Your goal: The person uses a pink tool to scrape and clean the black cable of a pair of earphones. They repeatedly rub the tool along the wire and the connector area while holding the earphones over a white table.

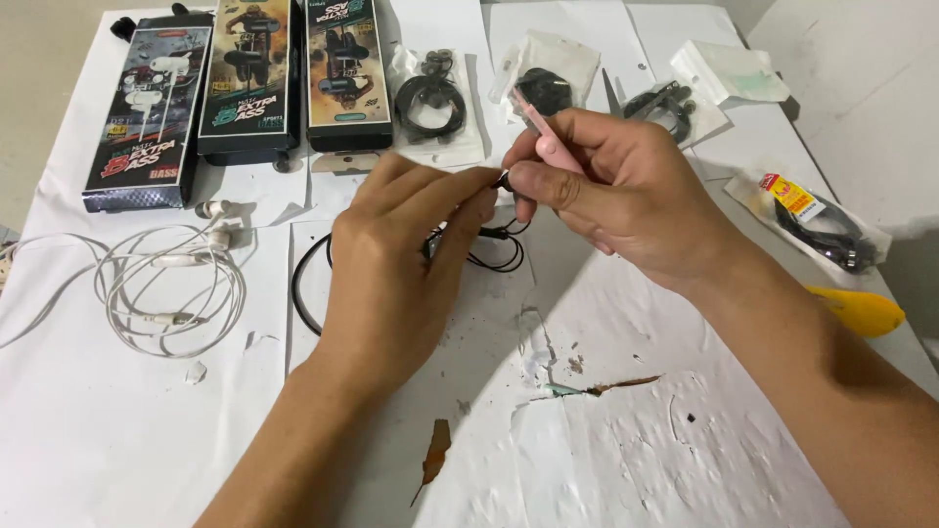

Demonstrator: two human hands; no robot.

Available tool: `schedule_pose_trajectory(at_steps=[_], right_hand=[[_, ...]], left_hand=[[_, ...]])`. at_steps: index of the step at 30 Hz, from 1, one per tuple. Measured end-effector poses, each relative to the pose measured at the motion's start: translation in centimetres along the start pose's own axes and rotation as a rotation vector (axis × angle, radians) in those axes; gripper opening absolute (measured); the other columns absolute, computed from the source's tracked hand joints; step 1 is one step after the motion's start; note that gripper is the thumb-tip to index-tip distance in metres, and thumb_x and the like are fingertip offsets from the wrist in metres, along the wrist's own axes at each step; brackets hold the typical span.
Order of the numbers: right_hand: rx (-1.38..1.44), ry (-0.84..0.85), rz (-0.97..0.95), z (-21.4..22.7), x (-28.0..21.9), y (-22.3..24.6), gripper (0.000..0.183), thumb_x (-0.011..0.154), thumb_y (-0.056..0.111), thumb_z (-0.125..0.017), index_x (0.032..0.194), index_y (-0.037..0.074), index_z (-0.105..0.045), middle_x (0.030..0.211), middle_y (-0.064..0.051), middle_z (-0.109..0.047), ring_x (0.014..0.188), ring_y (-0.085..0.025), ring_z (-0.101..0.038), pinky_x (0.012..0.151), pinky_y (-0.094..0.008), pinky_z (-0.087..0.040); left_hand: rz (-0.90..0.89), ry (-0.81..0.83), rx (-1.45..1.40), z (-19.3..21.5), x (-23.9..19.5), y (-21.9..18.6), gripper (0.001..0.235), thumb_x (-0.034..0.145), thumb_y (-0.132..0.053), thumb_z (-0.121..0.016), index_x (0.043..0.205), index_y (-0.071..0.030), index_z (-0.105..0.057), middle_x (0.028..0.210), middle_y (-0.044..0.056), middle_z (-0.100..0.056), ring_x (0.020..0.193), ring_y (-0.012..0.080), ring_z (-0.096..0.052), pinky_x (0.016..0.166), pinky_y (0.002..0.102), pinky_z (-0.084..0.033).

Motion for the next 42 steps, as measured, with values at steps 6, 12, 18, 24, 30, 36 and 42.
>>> schedule_pose_trajectory(at_steps=[6,12,18,24,30,36,42], right_hand=[[0.017,-0.019,0.019,0.4,0.1,-0.9,0.028,0.095,0.019,-0.068,0.120,0.007,-0.070,0.071,0.005,-0.052,0.050,-0.004,-0.031,0.039,-0.017,-0.024],[0.072,-0.009,-0.003,0.4,0.0,-0.9,0.034,0.089,0.016,-0.075,0.120,0.002,-0.070,0.065,0.004,-0.059,0.045,-0.005,-0.030,0.039,-0.017,-0.023],[0.024,-0.018,0.011,0.2,0.2,-1.4,0.030,0.087,0.018,-0.075,0.112,0.002,-0.072,0.057,0.009,-0.038,0.046,-0.004,-0.028,0.039,-0.017,-0.022],[-0.005,-0.046,-0.051,0.1,0.2,-1.5,0.027,0.088,0.018,-0.076,0.109,0.002,-0.074,0.056,0.008,-0.035,0.047,-0.006,-0.028,0.040,-0.019,-0.023],[0.007,-0.003,-0.027,0.2,0.4,-3.3,0.034,0.089,0.016,-0.076,0.119,0.000,-0.073,0.084,0.001,-0.066,0.067,-0.004,-0.050,0.059,-0.015,-0.038],[0.011,-0.014,-0.029,-0.4,0.4,-3.5,0.035,0.092,0.011,-0.073,0.124,-0.002,-0.071,0.098,0.001,-0.070,0.086,-0.005,-0.061,0.071,-0.015,-0.048],[0.039,-0.025,-0.071,-0.9,0.4,-3.5,0.025,0.095,0.017,-0.071,0.116,0.003,-0.073,0.075,0.009,-0.044,0.060,-0.005,-0.031,0.051,-0.021,-0.023]], left_hand=[[0.278,0.034,-0.078,0.0,0.0,-0.1,0.017,0.100,-0.022,-0.065,0.103,-0.012,-0.079,0.080,-0.002,-0.074,0.077,0.0145,-0.054,0.068,0.029,-0.046],[0.269,0.056,-0.104,-0.1,-0.2,0.5,0.019,0.103,-0.022,-0.061,0.102,-0.011,-0.077,0.076,-0.003,-0.070,0.074,0.0141,-0.049,0.068,0.029,-0.042],[0.146,0.050,-0.034,-0.4,-0.3,0.7,0.013,0.102,-0.015,-0.064,0.096,-0.009,-0.073,0.073,-0.002,-0.066,0.069,0.0167,-0.047,0.071,0.032,-0.040],[0.139,0.048,0.011,-0.3,-0.4,0.5,0.010,0.101,-0.014,-0.066,0.100,-0.008,-0.073,0.081,0.002,-0.071,0.074,0.0193,-0.051,0.069,0.033,-0.042],[0.140,0.003,0.032,-0.2,-0.6,0.8,0.034,0.100,-0.022,-0.074,0.128,-0.005,-0.066,0.087,-0.003,-0.072,0.079,0.0197,-0.054,0.076,0.035,-0.049],[0.130,0.022,0.000,-0.3,-0.6,0.8,0.015,0.101,-0.009,-0.068,0.115,-0.007,-0.072,0.089,0.004,-0.072,0.083,0.0218,-0.057,0.074,0.034,-0.047],[0.225,0.036,-0.009,-0.3,-0.5,1.0,0.016,0.100,-0.018,-0.069,0.113,-0.011,-0.070,0.087,-0.001,-0.069,0.081,0.0176,-0.054,0.074,0.033,-0.045]])
Point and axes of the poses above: each hand's wrist, its own x-axis towards the middle knuckle, its own z-axis out of the back of the hand, y = z × x, the point moved 1 cm from there along x, towards the middle knuckle
